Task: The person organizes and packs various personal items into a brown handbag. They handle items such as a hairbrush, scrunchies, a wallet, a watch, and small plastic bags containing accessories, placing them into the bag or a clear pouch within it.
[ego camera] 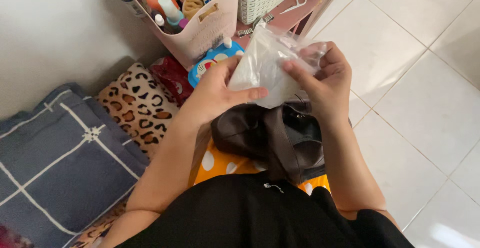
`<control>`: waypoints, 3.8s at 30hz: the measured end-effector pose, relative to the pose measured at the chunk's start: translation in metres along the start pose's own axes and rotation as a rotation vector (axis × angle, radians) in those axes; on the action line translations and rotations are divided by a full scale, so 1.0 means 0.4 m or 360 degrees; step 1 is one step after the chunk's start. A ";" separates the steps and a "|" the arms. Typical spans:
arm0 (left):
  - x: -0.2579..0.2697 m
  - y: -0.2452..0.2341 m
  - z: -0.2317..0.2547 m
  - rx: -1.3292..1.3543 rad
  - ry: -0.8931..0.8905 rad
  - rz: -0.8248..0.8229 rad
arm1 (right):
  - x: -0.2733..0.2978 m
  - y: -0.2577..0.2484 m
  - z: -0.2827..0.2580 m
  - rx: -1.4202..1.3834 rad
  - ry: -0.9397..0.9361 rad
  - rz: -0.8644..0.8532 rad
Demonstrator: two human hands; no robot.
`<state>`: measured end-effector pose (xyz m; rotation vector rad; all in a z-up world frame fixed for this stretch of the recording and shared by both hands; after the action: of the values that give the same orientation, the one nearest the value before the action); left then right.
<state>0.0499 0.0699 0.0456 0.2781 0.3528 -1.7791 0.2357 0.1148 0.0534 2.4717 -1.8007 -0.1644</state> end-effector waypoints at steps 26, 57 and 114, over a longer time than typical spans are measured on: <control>0.064 0.024 -0.068 0.0922 -0.0277 0.0226 | 0.101 -0.030 0.019 0.0021 0.0273 -0.0073; 0.083 0.032 0.172 -0.1203 0.1113 0.0413 | 0.026 -0.039 0.083 -0.0517 0.0381 -0.0124; 0.427 -0.269 -0.066 0.0717 0.0125 0.0462 | -0.063 0.233 0.126 -0.0054 0.0709 -0.0574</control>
<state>-0.0944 -0.0504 -0.0327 0.6846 -0.0404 -1.5457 0.1335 0.1101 0.0161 2.5249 -1.1658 0.3090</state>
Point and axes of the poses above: each hand's wrist, its own x-axis away from the middle knuckle, its own y-axis out of the palm, z = x × y, the point moved 9 cm from there along -x, towards the middle knuckle, and after that the axes turned 15 degrees about y, right-handed, at the moved point
